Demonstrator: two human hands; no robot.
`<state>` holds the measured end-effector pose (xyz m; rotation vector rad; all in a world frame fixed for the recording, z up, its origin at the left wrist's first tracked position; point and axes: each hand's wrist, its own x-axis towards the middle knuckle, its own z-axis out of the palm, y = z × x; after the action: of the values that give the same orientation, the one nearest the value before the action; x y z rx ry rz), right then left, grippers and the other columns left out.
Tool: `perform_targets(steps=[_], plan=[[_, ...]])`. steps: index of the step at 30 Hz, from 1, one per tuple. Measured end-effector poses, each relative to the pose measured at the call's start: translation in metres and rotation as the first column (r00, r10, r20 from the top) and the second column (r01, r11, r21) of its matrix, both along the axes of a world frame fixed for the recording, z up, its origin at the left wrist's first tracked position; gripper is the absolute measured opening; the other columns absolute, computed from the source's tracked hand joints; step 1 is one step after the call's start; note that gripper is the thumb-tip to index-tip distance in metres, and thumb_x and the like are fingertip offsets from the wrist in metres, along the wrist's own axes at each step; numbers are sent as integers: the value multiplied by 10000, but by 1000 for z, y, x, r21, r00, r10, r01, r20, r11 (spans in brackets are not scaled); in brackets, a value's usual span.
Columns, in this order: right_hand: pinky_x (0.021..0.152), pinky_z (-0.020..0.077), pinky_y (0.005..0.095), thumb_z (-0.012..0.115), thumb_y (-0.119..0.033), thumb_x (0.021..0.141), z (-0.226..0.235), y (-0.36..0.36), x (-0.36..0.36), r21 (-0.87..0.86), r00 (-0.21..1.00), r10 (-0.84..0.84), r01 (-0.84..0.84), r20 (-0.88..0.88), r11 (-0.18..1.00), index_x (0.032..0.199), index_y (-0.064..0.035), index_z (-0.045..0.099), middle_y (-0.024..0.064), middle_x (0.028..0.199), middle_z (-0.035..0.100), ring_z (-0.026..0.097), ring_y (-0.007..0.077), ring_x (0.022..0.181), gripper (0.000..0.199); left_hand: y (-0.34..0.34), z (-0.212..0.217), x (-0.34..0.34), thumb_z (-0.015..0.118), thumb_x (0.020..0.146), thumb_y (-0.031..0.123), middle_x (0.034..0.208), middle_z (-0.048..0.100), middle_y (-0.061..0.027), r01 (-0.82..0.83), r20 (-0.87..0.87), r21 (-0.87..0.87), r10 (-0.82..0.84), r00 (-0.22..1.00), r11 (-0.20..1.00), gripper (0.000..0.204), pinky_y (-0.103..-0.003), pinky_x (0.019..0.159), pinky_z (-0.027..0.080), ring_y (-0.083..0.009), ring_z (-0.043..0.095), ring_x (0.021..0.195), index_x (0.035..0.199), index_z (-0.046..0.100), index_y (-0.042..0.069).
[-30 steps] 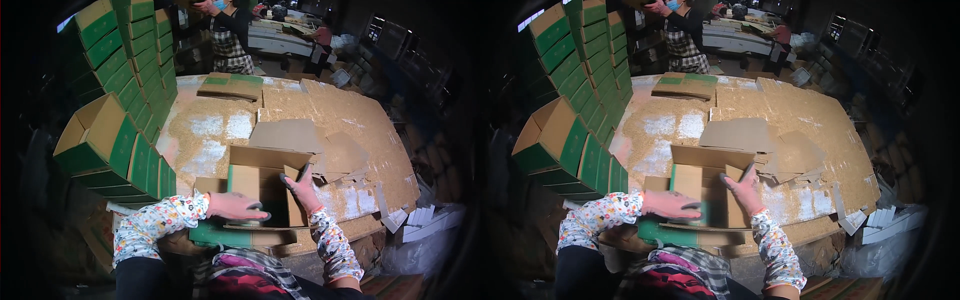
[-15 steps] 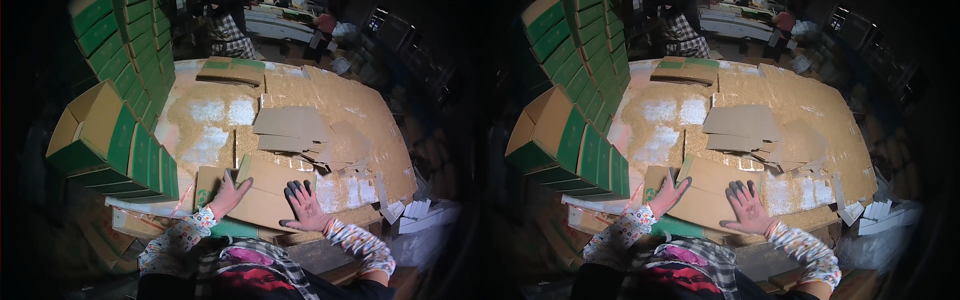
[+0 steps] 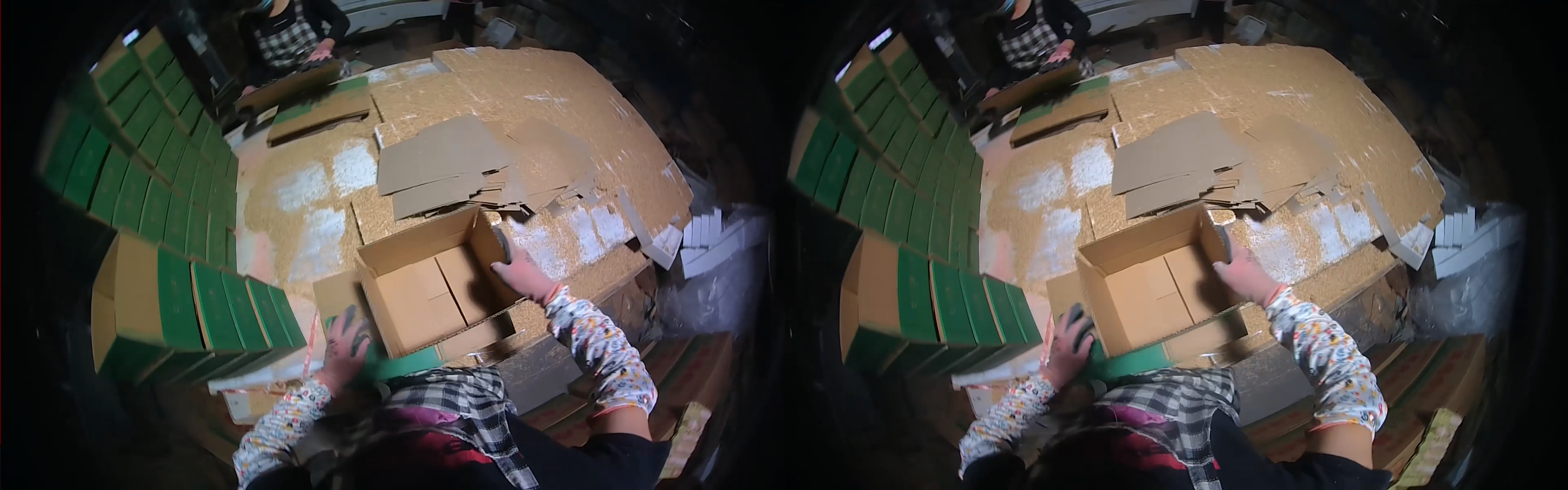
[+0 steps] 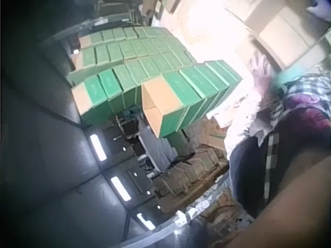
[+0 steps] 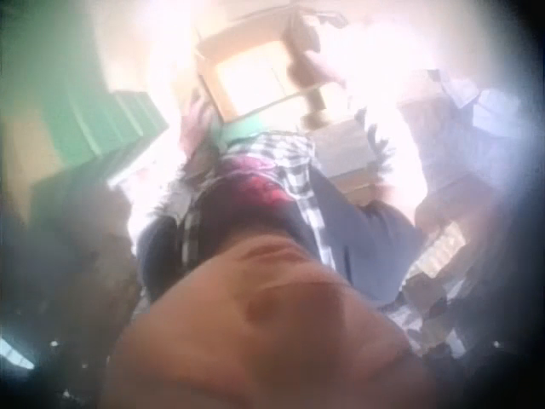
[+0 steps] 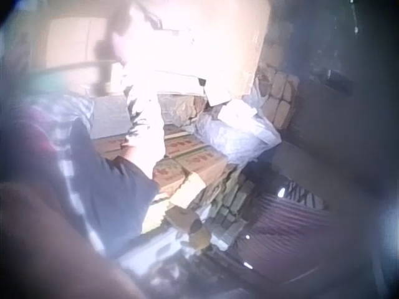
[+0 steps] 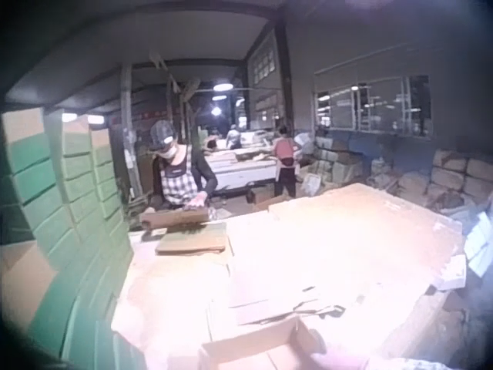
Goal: The person assembles cardboard boxes by hand, inserting a styrofoam tray filled with material into each box and stacking the completed boxes.
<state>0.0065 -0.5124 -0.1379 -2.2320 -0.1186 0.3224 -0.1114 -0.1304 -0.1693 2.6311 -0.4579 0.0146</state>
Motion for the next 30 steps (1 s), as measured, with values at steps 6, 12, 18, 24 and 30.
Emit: perform_targets(steps=[6,12,18,24,30], plan=[[1047,343,317,626,-343,888,-24,52,-1,530,996,3,45,-90,847,1429,-32,322,163,1339,491,447,265,1269,694,-34,40,91,639,868,203,1396,349,-230,-447,-62,-233,446,893,864,673,-409,1082,292,-378,355,1283,1404,290,-5],[796,467,316,631,-315,882,-119,-68,103,707,649,-660,663,-379,246,1166,57,498,132,1062,587,567,169,935,487,-26,43,85,606,848,107,1357,391,-217,-475,-32,-125,476,879,871,618,-424,1082,279,-381,366,1253,1395,333,25],[694,443,397,561,-349,857,-164,-172,294,436,664,-744,693,-75,575,929,54,631,198,775,630,568,270,730,416,-29,33,93,607,791,4,1366,408,-193,-533,-14,-108,535,845,839,657,-387,1104,251,-313,374,1278,1385,328,-32],[802,443,374,550,-320,877,-136,-225,361,521,719,-695,596,-7,611,1085,69,556,225,942,624,569,291,852,441,-51,39,105,605,795,6,1410,381,-189,-593,-53,60,596,802,803,703,-387,1114,241,-298,355,1308,1425,295,9],[1104,230,452,639,-474,836,-233,-270,214,4,163,-987,987,-1,163,1429,53,239,285,1437,292,305,387,1328,889,-50,35,105,582,805,-23,1409,380,-198,-622,-31,55,624,781,781,681,-378,1109,248,-307,362,1301,1422,295,-3]])
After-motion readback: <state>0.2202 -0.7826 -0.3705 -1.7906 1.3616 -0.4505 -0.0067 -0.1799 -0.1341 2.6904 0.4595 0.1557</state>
